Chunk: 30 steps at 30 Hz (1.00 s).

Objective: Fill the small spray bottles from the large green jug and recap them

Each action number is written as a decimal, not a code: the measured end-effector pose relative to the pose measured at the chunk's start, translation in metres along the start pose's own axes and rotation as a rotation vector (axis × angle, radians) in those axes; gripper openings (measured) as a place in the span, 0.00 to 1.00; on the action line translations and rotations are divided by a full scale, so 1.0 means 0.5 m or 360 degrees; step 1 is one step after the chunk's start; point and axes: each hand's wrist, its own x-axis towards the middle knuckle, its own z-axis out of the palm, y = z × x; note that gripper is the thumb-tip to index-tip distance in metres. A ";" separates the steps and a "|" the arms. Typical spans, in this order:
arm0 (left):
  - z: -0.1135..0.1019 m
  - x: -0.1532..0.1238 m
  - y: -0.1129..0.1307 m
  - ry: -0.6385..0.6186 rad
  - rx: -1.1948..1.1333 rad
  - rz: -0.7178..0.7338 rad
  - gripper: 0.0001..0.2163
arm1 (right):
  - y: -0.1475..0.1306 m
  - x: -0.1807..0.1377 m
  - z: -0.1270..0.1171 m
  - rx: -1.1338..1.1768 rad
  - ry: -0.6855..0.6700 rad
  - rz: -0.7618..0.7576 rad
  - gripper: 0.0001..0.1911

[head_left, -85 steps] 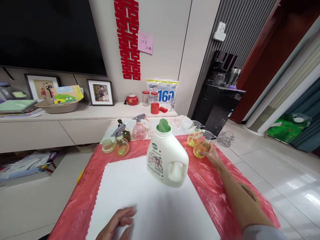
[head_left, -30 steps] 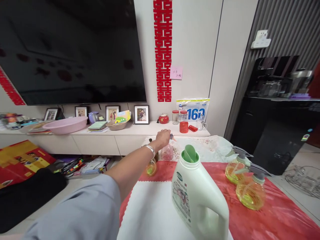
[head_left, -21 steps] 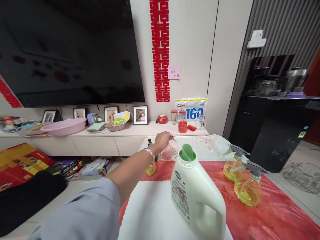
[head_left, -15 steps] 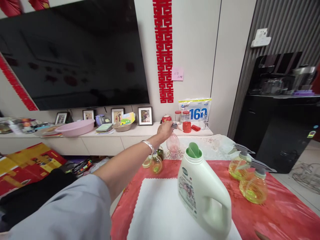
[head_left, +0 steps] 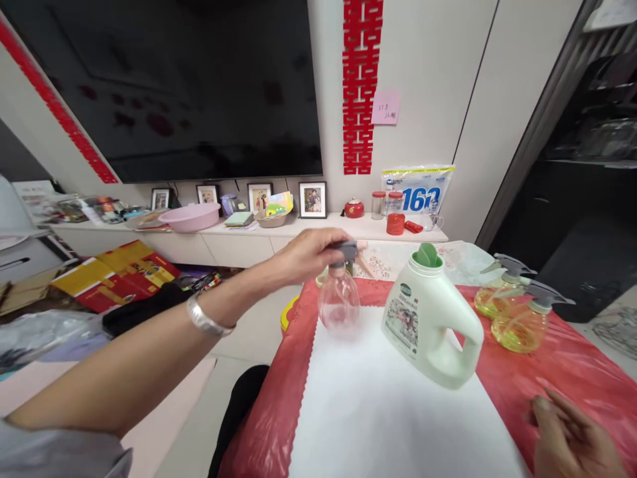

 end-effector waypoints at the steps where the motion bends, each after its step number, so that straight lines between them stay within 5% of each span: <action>1: 0.014 -0.036 0.001 -0.0072 -0.0088 0.0015 0.09 | -0.016 -0.008 -0.004 0.0012 -0.0019 -0.0044 0.29; 5: 0.094 -0.150 -0.011 -0.0255 -0.0288 0.0215 0.12 | -0.084 -0.062 -0.001 0.0027 -0.0310 -0.0363 0.27; 9: 0.172 -0.203 -0.036 -0.0373 -0.0348 0.0345 0.14 | -0.150 -0.139 0.055 -0.0023 -0.1034 -0.0766 0.14; 16: 0.246 -0.226 -0.043 -0.0314 -0.0512 0.0379 0.14 | -0.176 -0.237 0.163 0.0140 -0.1886 -0.0489 0.24; 19: 0.280 -0.254 -0.053 -0.0100 -0.0616 0.0221 0.21 | -0.158 -0.257 0.181 0.0184 -0.1915 -0.0404 0.20; 22: 0.329 -0.306 -0.077 0.0087 -0.0826 -0.0128 0.48 | -0.148 -0.267 0.185 0.0162 -0.1755 -0.0354 0.24; 25: 0.391 -0.354 -0.098 0.0002 -0.0972 -0.0475 0.67 | -0.158 -0.271 0.188 0.0144 -0.1586 -0.0382 0.28; 30: 0.470 -0.351 -0.101 0.0096 -0.0960 -0.0712 0.63 | -0.192 -0.280 0.208 0.0118 -0.1417 -0.0587 0.15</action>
